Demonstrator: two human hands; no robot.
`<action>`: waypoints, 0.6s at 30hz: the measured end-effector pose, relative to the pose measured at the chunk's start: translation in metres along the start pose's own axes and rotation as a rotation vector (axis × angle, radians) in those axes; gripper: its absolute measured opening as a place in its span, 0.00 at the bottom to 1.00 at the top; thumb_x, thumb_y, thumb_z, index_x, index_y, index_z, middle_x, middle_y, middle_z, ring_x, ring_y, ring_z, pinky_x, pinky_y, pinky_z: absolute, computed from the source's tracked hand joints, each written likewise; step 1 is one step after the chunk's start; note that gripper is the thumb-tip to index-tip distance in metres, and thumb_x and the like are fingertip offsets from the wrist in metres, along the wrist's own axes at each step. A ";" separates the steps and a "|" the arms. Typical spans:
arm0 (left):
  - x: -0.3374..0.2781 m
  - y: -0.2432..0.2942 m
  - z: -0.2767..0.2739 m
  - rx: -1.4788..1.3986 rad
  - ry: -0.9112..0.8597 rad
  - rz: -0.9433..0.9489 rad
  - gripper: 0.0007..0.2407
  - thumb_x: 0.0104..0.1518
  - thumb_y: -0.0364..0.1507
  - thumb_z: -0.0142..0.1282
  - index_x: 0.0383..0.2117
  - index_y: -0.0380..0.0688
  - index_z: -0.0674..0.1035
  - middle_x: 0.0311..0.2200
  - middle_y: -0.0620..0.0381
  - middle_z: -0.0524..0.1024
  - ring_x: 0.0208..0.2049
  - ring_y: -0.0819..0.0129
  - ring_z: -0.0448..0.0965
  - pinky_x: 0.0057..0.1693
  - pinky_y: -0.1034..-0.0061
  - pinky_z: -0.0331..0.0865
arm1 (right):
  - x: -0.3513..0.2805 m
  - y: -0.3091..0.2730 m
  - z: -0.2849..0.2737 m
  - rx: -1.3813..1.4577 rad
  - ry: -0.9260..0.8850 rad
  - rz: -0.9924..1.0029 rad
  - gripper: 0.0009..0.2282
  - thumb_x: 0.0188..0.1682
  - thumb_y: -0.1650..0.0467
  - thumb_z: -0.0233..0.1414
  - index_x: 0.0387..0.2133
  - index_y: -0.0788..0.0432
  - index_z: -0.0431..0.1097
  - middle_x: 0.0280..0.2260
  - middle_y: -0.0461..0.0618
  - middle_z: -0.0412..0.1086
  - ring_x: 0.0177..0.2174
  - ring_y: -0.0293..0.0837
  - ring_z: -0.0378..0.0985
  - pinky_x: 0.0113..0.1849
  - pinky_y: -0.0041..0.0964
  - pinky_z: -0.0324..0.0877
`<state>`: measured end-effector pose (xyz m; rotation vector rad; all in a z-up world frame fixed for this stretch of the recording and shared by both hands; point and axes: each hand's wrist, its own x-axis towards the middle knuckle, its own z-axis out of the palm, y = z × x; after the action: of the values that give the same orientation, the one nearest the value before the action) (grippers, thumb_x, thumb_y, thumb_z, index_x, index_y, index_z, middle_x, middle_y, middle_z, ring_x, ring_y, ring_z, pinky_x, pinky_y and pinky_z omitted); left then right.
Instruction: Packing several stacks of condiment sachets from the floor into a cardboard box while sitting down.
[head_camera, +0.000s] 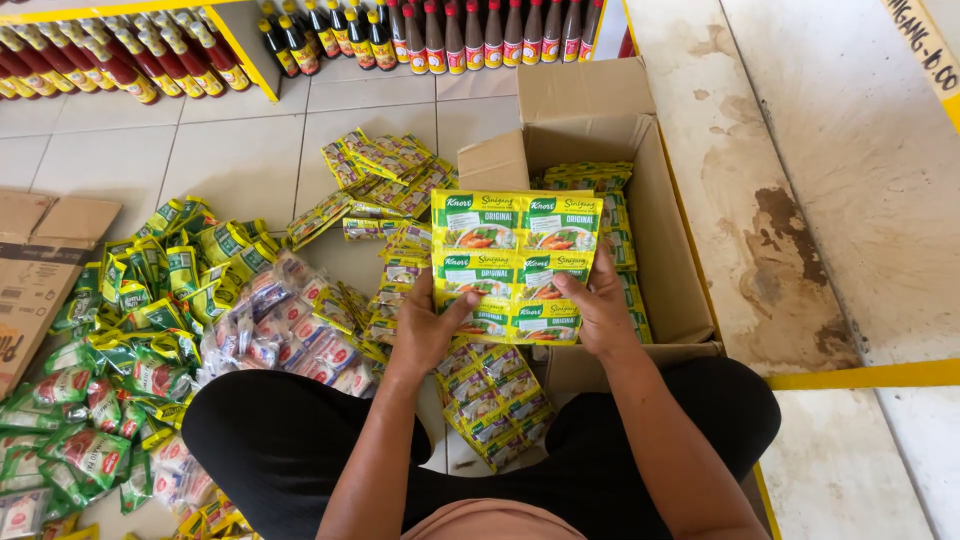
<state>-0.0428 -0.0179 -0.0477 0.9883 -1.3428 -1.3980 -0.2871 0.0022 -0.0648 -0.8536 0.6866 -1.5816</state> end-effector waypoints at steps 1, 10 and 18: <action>0.000 -0.001 0.005 -0.051 0.031 0.044 0.19 0.59 0.27 0.64 0.55 0.34 0.74 0.47 0.50 0.81 0.46 0.68 0.80 0.52 0.71 0.76 | -0.001 0.001 -0.001 -0.029 0.010 -0.028 0.23 0.51 0.77 0.58 0.61 0.58 0.62 0.53 0.46 0.71 0.51 0.40 0.74 0.52 0.41 0.72; 0.016 0.041 0.031 0.274 0.045 0.163 0.15 0.59 0.25 0.64 0.51 0.39 0.77 0.42 0.57 0.84 0.43 0.80 0.78 0.51 0.78 0.74 | 0.007 -0.039 -0.045 0.009 0.020 -0.102 0.23 0.48 0.81 0.58 0.58 0.60 0.64 0.54 0.50 0.71 0.53 0.45 0.74 0.57 0.47 0.70; 0.080 0.042 0.101 0.245 -0.072 0.024 0.19 0.54 0.26 0.65 0.53 0.41 0.76 0.36 0.56 0.84 0.34 0.77 0.82 0.40 0.76 0.79 | -0.006 -0.105 -0.065 -0.141 0.202 -0.341 0.21 0.49 0.80 0.61 0.56 0.63 0.67 0.51 0.53 0.73 0.49 0.45 0.77 0.54 0.42 0.75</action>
<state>-0.1564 -0.0691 0.0065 1.0856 -1.6032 -1.2822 -0.3992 0.0256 -0.0172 -0.9601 0.8368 -1.9631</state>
